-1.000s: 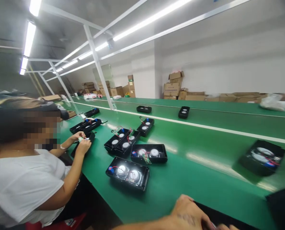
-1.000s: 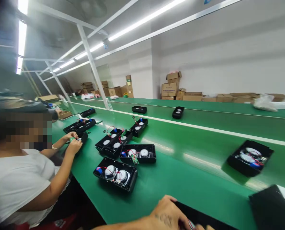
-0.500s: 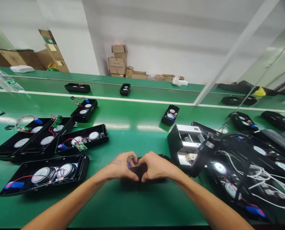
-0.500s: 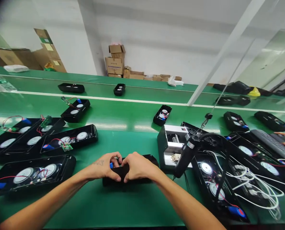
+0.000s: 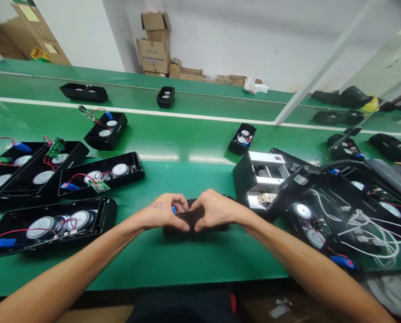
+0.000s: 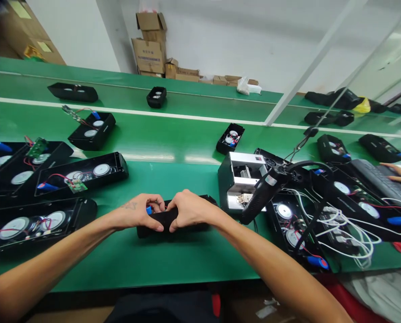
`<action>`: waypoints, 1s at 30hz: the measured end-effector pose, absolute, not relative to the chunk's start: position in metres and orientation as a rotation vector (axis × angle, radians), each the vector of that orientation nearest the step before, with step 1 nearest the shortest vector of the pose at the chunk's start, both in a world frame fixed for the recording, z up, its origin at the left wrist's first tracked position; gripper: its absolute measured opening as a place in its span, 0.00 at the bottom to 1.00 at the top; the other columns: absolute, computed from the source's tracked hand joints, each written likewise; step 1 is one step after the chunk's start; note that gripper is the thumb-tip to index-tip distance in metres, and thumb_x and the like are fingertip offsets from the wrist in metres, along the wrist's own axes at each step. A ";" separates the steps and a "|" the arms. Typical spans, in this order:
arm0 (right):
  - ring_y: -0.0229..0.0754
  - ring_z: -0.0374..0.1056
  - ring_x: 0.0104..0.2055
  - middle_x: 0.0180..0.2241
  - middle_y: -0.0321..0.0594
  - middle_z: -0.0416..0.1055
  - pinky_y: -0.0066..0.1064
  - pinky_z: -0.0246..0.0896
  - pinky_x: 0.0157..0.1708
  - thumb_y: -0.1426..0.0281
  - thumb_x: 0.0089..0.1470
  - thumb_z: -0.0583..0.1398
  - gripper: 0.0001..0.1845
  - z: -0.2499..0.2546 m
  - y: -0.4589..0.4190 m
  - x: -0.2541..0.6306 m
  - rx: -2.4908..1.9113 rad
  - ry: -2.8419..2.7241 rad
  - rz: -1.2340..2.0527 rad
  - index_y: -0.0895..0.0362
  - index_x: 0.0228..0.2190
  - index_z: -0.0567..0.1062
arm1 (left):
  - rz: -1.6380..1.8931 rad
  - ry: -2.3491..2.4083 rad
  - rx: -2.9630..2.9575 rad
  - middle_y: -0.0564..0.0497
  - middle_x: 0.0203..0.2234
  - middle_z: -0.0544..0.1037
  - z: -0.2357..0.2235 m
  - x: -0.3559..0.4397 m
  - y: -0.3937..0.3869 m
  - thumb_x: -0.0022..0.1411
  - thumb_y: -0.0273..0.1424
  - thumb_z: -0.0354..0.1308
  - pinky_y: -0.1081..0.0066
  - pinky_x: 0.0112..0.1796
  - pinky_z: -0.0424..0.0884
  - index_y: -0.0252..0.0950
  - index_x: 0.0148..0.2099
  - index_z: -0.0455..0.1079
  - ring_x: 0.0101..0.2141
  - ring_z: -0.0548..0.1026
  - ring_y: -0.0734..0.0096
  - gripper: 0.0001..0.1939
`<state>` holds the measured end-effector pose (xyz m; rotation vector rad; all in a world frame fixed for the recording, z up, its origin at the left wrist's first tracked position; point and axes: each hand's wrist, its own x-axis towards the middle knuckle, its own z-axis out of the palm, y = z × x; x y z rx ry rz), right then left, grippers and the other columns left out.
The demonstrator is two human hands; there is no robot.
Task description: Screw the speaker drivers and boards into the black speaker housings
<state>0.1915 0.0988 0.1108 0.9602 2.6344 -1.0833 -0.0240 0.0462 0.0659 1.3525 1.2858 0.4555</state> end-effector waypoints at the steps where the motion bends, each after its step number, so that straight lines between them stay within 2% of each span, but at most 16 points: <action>1: 0.35 0.56 0.24 0.18 0.26 0.60 0.30 0.46 0.25 0.65 0.43 0.76 0.11 0.111 0.099 0.191 0.949 2.640 -1.089 0.56 0.28 0.83 | 0.456 1.286 1.345 0.58 0.26 0.77 0.066 -0.024 0.046 0.35 0.36 0.80 0.72 0.32 0.62 0.37 0.36 0.75 0.30 0.72 0.73 0.25; 8: 0.36 0.57 0.24 0.18 0.27 0.60 0.30 0.46 0.25 0.71 0.42 0.74 0.07 0.114 0.095 0.180 1.060 2.568 -1.095 0.56 0.26 0.82 | 0.495 1.296 1.272 0.62 0.22 0.73 0.070 -0.020 0.048 0.35 0.33 0.79 0.73 0.28 0.58 0.38 0.33 0.72 0.24 0.67 0.77 0.24; 13: 0.35 0.54 0.23 0.17 0.27 0.57 0.31 0.46 0.24 0.69 0.39 0.74 0.07 0.112 0.095 0.177 1.101 2.628 -1.008 0.55 0.24 0.83 | 0.519 1.301 1.252 0.61 0.22 0.72 0.070 -0.019 0.050 0.33 0.34 0.79 0.73 0.27 0.59 0.37 0.30 0.70 0.24 0.66 0.78 0.24; 17: 0.37 0.58 0.25 0.19 0.29 0.64 0.30 0.46 0.24 0.67 0.43 0.73 0.09 0.115 0.097 0.181 1.022 2.614 -0.998 0.55 0.29 0.84 | 0.526 1.297 1.283 0.61 0.23 0.72 0.070 -0.020 0.051 0.34 0.35 0.80 0.74 0.28 0.59 0.37 0.29 0.70 0.25 0.66 0.78 0.23; 19: 0.37 0.59 0.25 0.19 0.29 0.65 0.31 0.46 0.24 0.66 0.44 0.73 0.08 0.117 0.098 0.183 0.989 2.617 -0.992 0.56 0.28 0.83 | 0.514 1.291 1.301 0.61 0.23 0.72 0.071 -0.021 0.051 0.35 0.35 0.80 0.74 0.28 0.59 0.37 0.30 0.71 0.26 0.66 0.78 0.23; 24: 0.35 0.57 0.23 0.17 0.27 0.61 0.31 0.47 0.24 0.68 0.43 0.75 0.08 0.114 0.095 0.183 1.028 2.616 -1.063 0.57 0.25 0.82 | 0.473 1.291 1.308 0.60 0.23 0.73 0.071 -0.021 0.049 0.35 0.36 0.80 0.74 0.27 0.58 0.37 0.32 0.73 0.25 0.67 0.78 0.23; 30: 0.33 0.54 0.21 0.15 0.25 0.54 0.30 0.45 0.23 0.75 0.40 0.74 0.07 0.113 0.090 0.174 1.114 2.633 -1.041 0.58 0.21 0.81 | 0.491 1.336 1.278 0.61 0.22 0.70 0.076 -0.016 0.048 0.33 0.34 0.79 0.74 0.27 0.58 0.37 0.30 0.72 0.25 0.66 0.78 0.22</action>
